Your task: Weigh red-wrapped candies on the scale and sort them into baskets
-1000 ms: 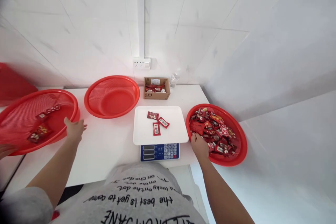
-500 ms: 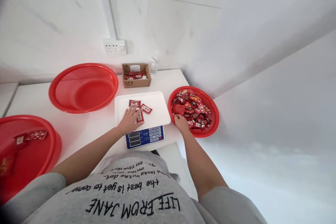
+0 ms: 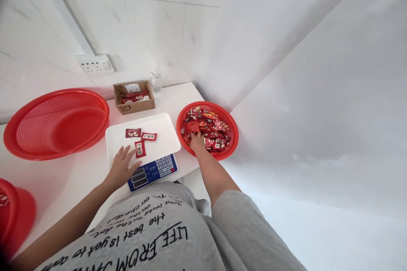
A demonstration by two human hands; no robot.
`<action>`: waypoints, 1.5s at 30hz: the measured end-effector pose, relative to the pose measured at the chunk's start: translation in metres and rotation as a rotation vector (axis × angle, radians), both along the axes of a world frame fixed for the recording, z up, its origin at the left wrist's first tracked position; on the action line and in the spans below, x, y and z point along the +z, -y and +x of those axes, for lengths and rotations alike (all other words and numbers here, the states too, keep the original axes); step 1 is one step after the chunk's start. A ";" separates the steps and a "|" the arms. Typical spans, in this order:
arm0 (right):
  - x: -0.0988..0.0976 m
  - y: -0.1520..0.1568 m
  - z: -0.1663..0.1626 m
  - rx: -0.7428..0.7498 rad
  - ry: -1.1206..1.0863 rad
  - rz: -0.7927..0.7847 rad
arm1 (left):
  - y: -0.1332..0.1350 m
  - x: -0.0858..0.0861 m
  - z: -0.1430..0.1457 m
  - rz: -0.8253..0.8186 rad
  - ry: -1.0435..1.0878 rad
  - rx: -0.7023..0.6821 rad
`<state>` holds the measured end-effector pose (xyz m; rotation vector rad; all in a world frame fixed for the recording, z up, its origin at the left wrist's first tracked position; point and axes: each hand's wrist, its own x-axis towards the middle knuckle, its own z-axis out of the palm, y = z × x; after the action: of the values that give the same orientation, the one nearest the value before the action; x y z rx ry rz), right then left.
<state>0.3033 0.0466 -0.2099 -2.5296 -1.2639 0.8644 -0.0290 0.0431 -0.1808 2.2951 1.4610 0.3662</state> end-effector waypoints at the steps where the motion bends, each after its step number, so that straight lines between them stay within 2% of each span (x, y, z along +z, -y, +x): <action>1: -0.001 0.002 0.002 0.012 -0.014 0.021 | 0.002 0.001 -0.001 0.004 0.021 0.021; 6: -0.003 0.012 0.012 -0.025 -0.211 0.172 | 0.009 0.007 0.002 0.005 0.105 0.098; 11: 0.004 0.020 0.022 -0.061 -0.412 0.242 | 0.011 0.005 0.010 -0.015 0.141 0.126; 13: 0.009 0.019 0.026 -0.163 -0.527 0.279 | 0.008 0.005 0.012 -0.010 0.154 0.122; 16: 0.015 0.011 0.030 -0.394 -0.730 0.329 | 0.002 0.008 0.016 -0.013 0.159 0.119; 18: 0.016 0.004 0.032 -0.488 -0.791 0.352 | -0.002 0.010 0.018 -0.020 0.152 0.127; 22: 0.013 -0.004 0.031 -0.564 -0.797 0.383 | -0.003 0.013 0.020 -0.038 0.140 0.141; 26: 0.010 0.002 0.028 -0.607 -0.791 0.438 | 0.003 0.010 0.015 -0.077 0.129 0.156; 32: 0.010 0.013 0.026 -0.569 -0.640 0.491 | 0.006 0.009 0.011 -0.113 0.107 0.197; 36: 0.018 0.012 0.023 -0.488 -0.563 0.504 | 0.001 0.012 0.018 -0.120 0.110 0.183; 42: 0.032 0.015 0.024 -0.589 -0.655 0.494 | -0.002 0.011 0.036 -0.131 0.137 0.104; 45: 0.045 0.021 0.024 -0.569 -0.633 0.536 | -0.004 0.016 0.049 -0.118 0.156 0.051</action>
<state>0.3277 0.0255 -0.1650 -1.8089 -0.4519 0.9135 0.0195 0.0466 -0.1647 2.0908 1.4256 0.4507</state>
